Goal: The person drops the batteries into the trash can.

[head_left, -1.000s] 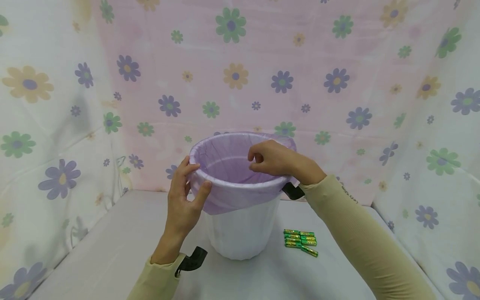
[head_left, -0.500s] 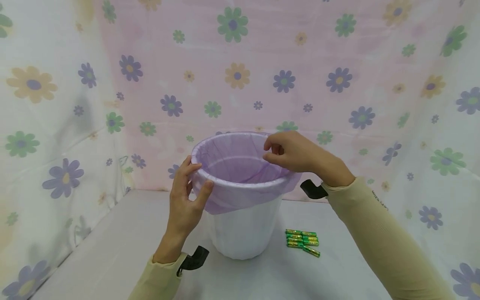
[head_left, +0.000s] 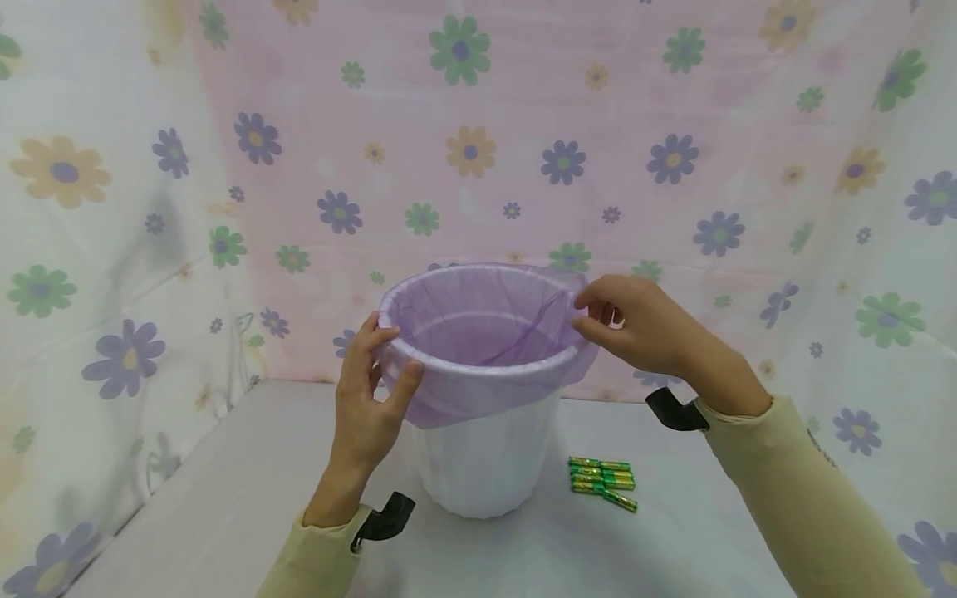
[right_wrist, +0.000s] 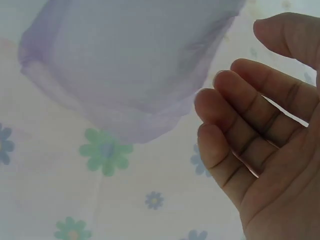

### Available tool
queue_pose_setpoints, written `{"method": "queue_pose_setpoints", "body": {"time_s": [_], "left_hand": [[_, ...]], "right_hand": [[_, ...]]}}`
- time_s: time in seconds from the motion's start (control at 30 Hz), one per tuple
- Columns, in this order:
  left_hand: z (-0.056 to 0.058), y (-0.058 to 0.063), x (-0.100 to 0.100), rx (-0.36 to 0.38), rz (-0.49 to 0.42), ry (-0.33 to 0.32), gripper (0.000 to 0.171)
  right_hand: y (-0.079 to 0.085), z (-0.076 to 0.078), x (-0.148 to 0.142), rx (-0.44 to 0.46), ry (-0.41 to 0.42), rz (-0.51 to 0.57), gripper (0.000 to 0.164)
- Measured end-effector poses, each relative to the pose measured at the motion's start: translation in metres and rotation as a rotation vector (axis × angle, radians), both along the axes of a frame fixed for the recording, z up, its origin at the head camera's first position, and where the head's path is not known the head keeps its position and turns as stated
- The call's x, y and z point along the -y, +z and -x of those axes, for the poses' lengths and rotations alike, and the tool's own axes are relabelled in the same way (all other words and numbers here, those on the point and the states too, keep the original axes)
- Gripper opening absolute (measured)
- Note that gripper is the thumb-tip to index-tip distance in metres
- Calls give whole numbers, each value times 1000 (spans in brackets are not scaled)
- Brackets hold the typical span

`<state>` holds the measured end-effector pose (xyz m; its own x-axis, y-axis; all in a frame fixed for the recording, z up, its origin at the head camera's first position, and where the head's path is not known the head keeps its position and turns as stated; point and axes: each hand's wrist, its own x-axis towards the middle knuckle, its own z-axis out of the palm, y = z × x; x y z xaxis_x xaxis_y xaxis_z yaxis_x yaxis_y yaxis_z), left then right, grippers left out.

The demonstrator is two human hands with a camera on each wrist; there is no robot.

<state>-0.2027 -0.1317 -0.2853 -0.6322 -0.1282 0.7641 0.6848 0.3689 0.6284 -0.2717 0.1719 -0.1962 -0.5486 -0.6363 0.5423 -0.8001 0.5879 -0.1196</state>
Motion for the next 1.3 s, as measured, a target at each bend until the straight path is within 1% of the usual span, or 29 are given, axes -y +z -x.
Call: {"method": "queue_pose_setpoints", "body": {"time_s": [0.2, 0.27, 0.37, 0.5, 0.63, 0.77, 0.93, 1.07, 1.3], "left_hand": [[0, 0, 0, 2, 2, -1, 42], [0, 0, -1, 1, -1, -3, 42], [1, -1, -1, 3, -5, -8, 42], [1, -1, -2, 6, -9, -15, 42], [1, 0, -2, 7, -9, -13, 41], [0, 0, -2, 6, -9, -9, 41], [0, 0, -2, 8, -10, -13, 41], [0, 0, -1, 10, -6, -11, 42], [-1, 0, -1, 11, -3, -5, 41]], "right_hand": [[-22, 0, -17, -48, 25, 77, 9], [-29, 0, -21, -42, 24, 84, 8], [-41, 0, -27, -28, 27, 91, 12], [-57, -1, -33, 1, 7, 95, 16], [-72, -2, -37, 32, -37, 75, 18], [-87, -2, -39, 73, -69, 38, 16], [-111, -1, -43, 146, -120, -15, 17], [-130, 0, -46, 207, -162, -31, 18], [-163, 0, -51, 257, -207, -67, 20]]}}
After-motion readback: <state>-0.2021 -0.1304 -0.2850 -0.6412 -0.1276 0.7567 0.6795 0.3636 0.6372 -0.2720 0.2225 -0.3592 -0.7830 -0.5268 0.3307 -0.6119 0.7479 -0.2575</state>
